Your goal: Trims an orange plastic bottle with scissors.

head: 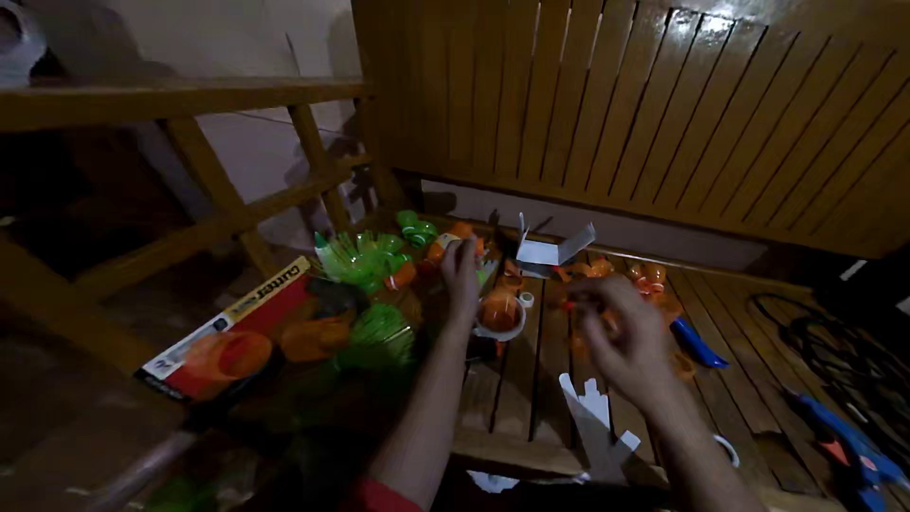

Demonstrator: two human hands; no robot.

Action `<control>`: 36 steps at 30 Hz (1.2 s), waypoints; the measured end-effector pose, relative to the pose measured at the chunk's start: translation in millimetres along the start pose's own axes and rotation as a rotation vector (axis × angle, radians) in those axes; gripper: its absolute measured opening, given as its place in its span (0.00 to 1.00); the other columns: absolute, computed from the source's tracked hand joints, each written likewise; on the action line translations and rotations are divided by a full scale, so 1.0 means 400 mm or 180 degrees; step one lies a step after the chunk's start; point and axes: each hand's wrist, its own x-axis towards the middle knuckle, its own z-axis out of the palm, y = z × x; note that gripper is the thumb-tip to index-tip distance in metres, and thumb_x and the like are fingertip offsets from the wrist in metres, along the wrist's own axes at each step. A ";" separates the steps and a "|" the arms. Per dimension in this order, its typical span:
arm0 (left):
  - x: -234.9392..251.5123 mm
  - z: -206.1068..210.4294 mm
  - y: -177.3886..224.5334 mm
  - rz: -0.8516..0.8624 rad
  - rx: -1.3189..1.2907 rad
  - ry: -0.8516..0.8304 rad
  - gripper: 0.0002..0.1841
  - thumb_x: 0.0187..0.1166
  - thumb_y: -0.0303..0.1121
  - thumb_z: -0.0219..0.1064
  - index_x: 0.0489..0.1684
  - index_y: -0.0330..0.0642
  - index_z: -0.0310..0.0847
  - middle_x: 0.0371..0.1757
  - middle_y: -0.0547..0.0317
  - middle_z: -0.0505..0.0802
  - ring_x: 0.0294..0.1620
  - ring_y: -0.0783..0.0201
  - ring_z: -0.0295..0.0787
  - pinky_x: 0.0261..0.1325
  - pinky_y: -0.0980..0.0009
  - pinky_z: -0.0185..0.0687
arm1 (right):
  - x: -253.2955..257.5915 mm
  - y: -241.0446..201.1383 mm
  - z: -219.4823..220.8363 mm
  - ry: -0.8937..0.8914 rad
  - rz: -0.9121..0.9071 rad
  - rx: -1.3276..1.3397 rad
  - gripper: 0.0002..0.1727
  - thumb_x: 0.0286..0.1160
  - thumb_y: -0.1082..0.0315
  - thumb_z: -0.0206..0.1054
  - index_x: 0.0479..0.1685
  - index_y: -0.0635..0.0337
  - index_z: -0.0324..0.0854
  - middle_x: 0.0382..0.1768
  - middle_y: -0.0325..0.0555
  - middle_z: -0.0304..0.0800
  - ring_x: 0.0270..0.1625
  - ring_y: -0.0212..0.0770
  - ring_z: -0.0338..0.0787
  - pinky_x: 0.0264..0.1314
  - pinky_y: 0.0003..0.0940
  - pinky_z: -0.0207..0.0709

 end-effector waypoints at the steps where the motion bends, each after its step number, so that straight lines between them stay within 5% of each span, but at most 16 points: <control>1: 0.003 0.000 -0.001 0.0011 -0.0003 0.0043 0.16 0.92 0.36 0.56 0.56 0.28 0.78 0.41 0.55 0.84 0.35 0.72 0.80 0.44 0.74 0.80 | 0.013 0.009 0.036 -0.0601 0.0524 -0.0101 0.19 0.82 0.67 0.59 0.62 0.67 0.85 0.54 0.59 0.90 0.53 0.49 0.90 0.56 0.41 0.83; 2: 0.004 -0.001 -0.002 -0.0002 -0.0008 0.0073 0.16 0.91 0.36 0.56 0.57 0.27 0.78 0.42 0.53 0.84 0.36 0.70 0.81 0.45 0.73 0.80 | 0.028 0.017 0.069 -0.1169 0.1000 -0.0149 0.23 0.84 0.63 0.59 0.72 0.66 0.80 0.64 0.62 0.86 0.63 0.54 0.88 0.66 0.48 0.80; 4: 0.009 -0.002 -0.007 -0.0008 -0.0026 0.0129 0.15 0.90 0.35 0.58 0.55 0.27 0.79 0.41 0.52 0.84 0.37 0.69 0.82 0.45 0.71 0.81 | 0.048 0.037 0.135 -0.1796 0.1494 -0.0322 0.29 0.84 0.57 0.64 0.80 0.63 0.72 0.70 0.62 0.82 0.70 0.58 0.84 0.72 0.54 0.76; 7: 0.009 0.000 -0.010 0.0056 -0.0128 0.0156 0.14 0.88 0.33 0.61 0.56 0.27 0.77 0.43 0.51 0.85 0.39 0.67 0.85 0.47 0.70 0.84 | 0.067 0.052 0.202 -0.2129 0.1729 -0.0613 0.36 0.81 0.54 0.69 0.84 0.63 0.68 0.73 0.64 0.80 0.75 0.62 0.80 0.73 0.59 0.74; 10: 0.008 0.003 -0.015 0.0135 -0.0235 0.0150 0.14 0.86 0.30 0.64 0.59 0.27 0.73 0.45 0.50 0.84 0.39 0.67 0.84 0.46 0.70 0.84 | 0.078 0.074 0.238 -0.2221 0.1871 -0.0725 0.29 0.83 0.63 0.65 0.82 0.61 0.70 0.73 0.62 0.80 0.76 0.61 0.80 0.74 0.58 0.74; 15: 0.011 0.007 -0.014 0.0116 -0.0392 0.0149 0.15 0.86 0.28 0.61 0.63 0.26 0.69 0.45 0.49 0.84 0.38 0.67 0.86 0.44 0.70 0.85 | 0.043 0.141 0.221 -0.0912 0.1900 -0.0035 0.18 0.87 0.71 0.56 0.66 0.73 0.81 0.55 0.64 0.91 0.57 0.54 0.92 0.66 0.46 0.81; 19: 0.000 0.014 -0.008 0.0045 -0.0275 -0.0172 0.14 0.88 0.27 0.54 0.64 0.27 0.69 0.48 0.50 0.83 0.37 0.69 0.84 0.44 0.71 0.84 | 0.004 0.184 0.158 0.0004 0.1896 0.0749 0.14 0.84 0.75 0.58 0.59 0.73 0.84 0.45 0.56 0.91 0.44 0.35 0.89 0.51 0.29 0.82; 22: -0.020 0.014 -0.003 0.0052 0.0264 -0.1384 0.15 0.87 0.26 0.57 0.66 0.26 0.71 0.50 0.47 0.86 0.40 0.68 0.85 0.46 0.70 0.84 | -0.028 0.207 0.112 0.0435 0.1656 0.1284 0.13 0.80 0.80 0.59 0.56 0.74 0.85 0.43 0.48 0.92 0.43 0.24 0.88 0.50 0.20 0.82; 25: -0.058 0.022 0.018 0.0047 0.1256 -0.3111 0.22 0.77 0.27 0.71 0.69 0.28 0.76 0.59 0.43 0.88 0.55 0.61 0.87 0.60 0.64 0.83 | -0.049 0.218 0.073 0.0667 0.1471 0.1662 0.13 0.76 0.83 0.60 0.54 0.75 0.84 0.43 0.43 0.93 0.45 0.21 0.89 0.53 0.19 0.83; 28: -0.087 0.044 0.011 0.0091 0.2127 -0.3987 0.23 0.69 0.32 0.81 0.62 0.36 0.85 0.57 0.42 0.89 0.57 0.51 0.85 0.63 0.51 0.79 | -0.064 0.218 0.041 0.0686 0.1453 0.1714 0.14 0.73 0.84 0.59 0.53 0.75 0.85 0.43 0.43 0.92 0.45 0.21 0.88 0.53 0.19 0.83; 31: -0.083 0.036 0.017 0.0116 0.2068 -0.3950 0.25 0.69 0.30 0.80 0.67 0.38 0.82 0.67 0.37 0.83 0.62 0.46 0.81 0.64 0.48 0.76 | -0.075 0.223 0.026 0.0730 0.1367 0.1721 0.13 0.73 0.84 0.60 0.52 0.74 0.85 0.42 0.42 0.93 0.45 0.21 0.89 0.54 0.19 0.83; 33: -0.070 0.024 0.012 0.0307 0.1042 -0.3537 0.26 0.74 0.29 0.67 0.73 0.33 0.75 0.70 0.45 0.84 0.63 0.59 0.83 0.62 0.62 0.80 | -0.078 0.220 0.020 0.0720 0.1366 0.1684 0.13 0.74 0.83 0.60 0.53 0.74 0.85 0.43 0.43 0.93 0.45 0.21 0.89 0.54 0.19 0.83; 34: -0.069 0.028 0.006 0.0309 0.0367 -0.3317 0.26 0.76 0.33 0.59 0.75 0.33 0.71 0.70 0.50 0.84 0.65 0.62 0.84 0.64 0.64 0.82 | -0.079 0.217 0.020 0.0700 0.1351 0.1606 0.13 0.75 0.82 0.60 0.53 0.74 0.86 0.44 0.44 0.92 0.45 0.21 0.88 0.53 0.19 0.83; 36: -0.080 0.035 0.013 0.0128 -0.0426 -0.3239 0.38 0.77 0.51 0.62 0.85 0.43 0.57 0.76 0.62 0.82 0.69 0.64 0.85 0.65 0.62 0.86 | -0.077 0.203 0.025 0.0651 0.1321 0.1297 0.12 0.78 0.78 0.61 0.53 0.73 0.87 0.46 0.48 0.93 0.45 0.23 0.88 0.52 0.19 0.82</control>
